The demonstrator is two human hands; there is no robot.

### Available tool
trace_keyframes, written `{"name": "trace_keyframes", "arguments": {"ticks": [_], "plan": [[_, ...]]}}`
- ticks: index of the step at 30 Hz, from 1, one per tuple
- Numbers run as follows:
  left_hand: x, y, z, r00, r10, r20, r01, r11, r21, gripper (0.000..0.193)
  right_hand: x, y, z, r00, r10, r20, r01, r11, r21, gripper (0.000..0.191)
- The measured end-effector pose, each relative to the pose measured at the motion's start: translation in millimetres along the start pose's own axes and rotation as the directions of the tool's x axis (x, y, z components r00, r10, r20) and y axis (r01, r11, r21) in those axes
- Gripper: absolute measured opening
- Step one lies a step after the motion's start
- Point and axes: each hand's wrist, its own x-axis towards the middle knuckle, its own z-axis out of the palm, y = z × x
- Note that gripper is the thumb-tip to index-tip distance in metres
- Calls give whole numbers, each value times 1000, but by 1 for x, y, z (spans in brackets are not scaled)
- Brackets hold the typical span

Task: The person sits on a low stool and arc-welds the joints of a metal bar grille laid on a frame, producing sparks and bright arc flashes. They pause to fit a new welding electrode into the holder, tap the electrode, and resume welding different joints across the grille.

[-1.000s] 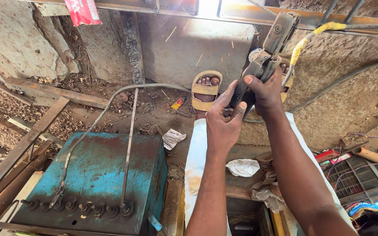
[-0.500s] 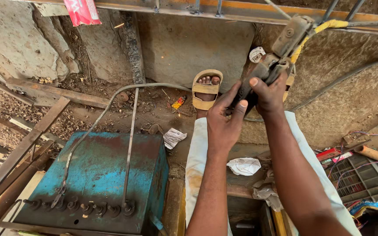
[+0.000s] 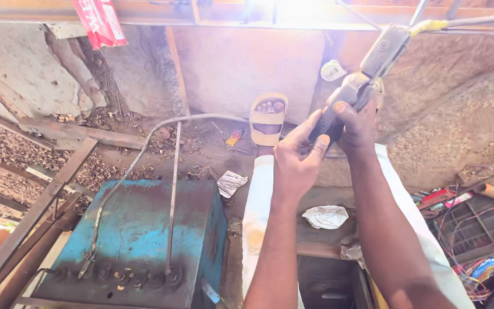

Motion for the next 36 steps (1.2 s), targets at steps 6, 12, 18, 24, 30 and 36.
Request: {"name": "trace_keyframes", "arguments": {"ticks": [6, 12, 18, 24, 30, 36], "plan": [[3, -5, 3, 999, 43, 26, -43, 999, -27, 48, 3, 4, -7, 1000, 5, -13, -5, 1000, 30, 65], [4, -10, 5, 999, 46, 27, -47, 999, 4, 50, 5, 8, -12, 1000, -13, -14, 13, 1000, 10, 66], [5, -6, 6, 999, 46, 23, -47, 999, 23, 50, 5, 2, -10, 1000, 6, -9, -6, 1000, -5, 67], [5, -1, 5, 1000, 0, 20, 0, 1000, 16, 49, 5, -4, -4, 1000, 24, -1, -24, 1000, 5, 66], [5, 1, 6, 1000, 12, 18, -13, 999, 49, 50, 5, -6, -5, 1000, 28, -5, -28, 1000, 12, 66], [6, 2, 5, 999, 13, 32, -14, 1000, 26, 49, 7, -4, -7, 1000, 27, 7, -28, 999, 17, 67]]}}
